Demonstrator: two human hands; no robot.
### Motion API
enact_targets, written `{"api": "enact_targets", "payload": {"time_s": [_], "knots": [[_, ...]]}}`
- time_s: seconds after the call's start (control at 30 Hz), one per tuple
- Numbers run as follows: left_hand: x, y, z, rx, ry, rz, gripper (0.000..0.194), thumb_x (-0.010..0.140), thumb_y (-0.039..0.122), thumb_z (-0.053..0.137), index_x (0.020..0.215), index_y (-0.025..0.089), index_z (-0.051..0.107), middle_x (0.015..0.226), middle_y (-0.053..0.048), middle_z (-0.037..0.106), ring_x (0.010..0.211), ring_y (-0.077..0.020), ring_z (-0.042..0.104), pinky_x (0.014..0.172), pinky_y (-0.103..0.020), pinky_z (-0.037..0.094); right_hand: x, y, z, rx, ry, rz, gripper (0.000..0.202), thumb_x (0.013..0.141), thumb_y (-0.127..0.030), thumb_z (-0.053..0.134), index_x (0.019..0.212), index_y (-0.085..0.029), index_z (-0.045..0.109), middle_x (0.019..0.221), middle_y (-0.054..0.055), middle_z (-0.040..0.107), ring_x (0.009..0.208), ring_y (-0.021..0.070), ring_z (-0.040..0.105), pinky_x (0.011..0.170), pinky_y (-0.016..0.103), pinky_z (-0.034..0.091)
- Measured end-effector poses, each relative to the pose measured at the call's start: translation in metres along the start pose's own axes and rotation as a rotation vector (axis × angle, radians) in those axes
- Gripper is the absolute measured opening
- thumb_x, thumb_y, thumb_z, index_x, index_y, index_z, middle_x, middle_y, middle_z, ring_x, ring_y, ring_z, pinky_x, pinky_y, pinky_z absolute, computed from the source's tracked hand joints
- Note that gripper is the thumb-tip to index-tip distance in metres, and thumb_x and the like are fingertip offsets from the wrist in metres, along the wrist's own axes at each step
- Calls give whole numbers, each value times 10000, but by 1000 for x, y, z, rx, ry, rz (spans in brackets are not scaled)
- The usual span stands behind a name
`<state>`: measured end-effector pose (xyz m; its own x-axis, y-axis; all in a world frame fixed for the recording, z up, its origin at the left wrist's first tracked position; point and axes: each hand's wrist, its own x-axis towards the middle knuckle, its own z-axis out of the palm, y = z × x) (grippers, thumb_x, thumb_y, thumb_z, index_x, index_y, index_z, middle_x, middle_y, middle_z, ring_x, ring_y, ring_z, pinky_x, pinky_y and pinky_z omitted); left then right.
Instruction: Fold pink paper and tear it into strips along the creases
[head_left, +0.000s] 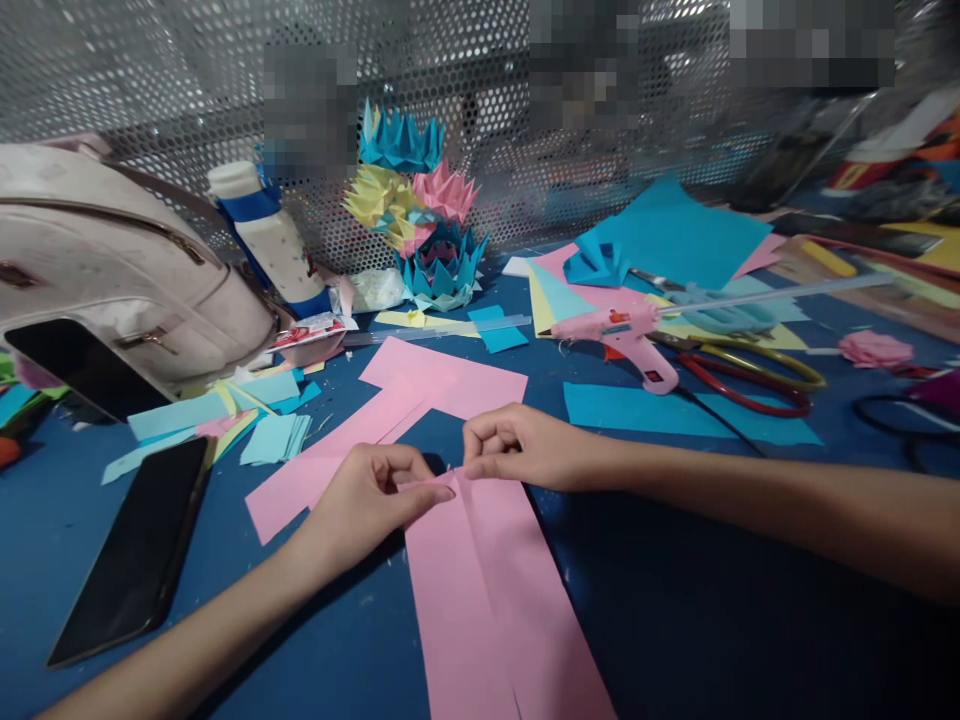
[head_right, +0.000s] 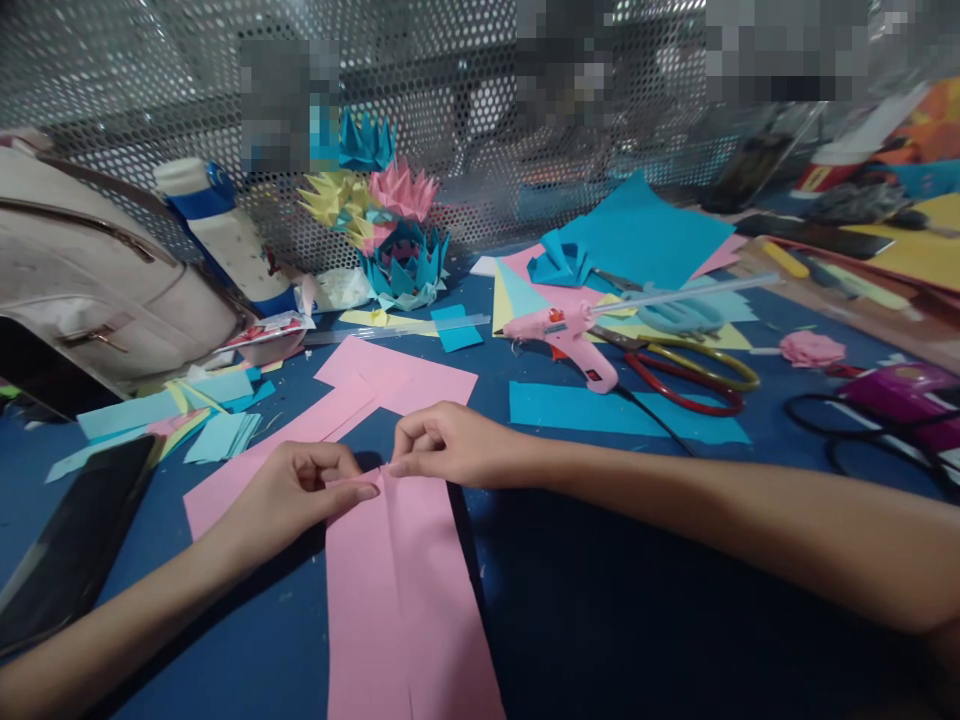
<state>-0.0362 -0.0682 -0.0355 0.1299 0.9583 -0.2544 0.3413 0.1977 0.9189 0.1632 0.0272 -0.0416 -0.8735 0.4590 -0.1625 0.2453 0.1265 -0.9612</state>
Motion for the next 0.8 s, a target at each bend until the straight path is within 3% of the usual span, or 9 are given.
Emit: {"api": "enact_targets", "payload": {"time_s": [0.23,0.37,0.53,0.8], "knots": [[1,-3,-1,-14,16,-14,328,766,426,699,614,158,586,506,57,404,473,-76,282,453,-210,187,0,1,0,65,2,18,345,771,-450,731,739,-151,562,509,-89,414,505,62,273,500,225,191],[2,-2,-2,-33,-34,-11,277,756,404,722,701,152,620,569,44,480,508,-81,351,477,-202,242,-1,0,0,81,9,20,357,774,-464,726,751,-151,557,522,-86,435,506,60,280,500,223,194],[3,-3,-4,9,-5,-24,342,740,391,729,590,155,532,520,60,426,495,-74,322,466,-205,213,-1,-1,1,76,22,36,388,755,-492,733,730,-155,542,505,-96,382,494,59,253,481,223,169],[3,-2,-3,-1,3,-29,349,739,399,721,582,159,523,511,61,412,491,-72,308,468,-214,194,0,-1,2,85,25,42,415,752,-531,720,740,-159,537,532,-84,386,502,64,282,487,223,189]]}}
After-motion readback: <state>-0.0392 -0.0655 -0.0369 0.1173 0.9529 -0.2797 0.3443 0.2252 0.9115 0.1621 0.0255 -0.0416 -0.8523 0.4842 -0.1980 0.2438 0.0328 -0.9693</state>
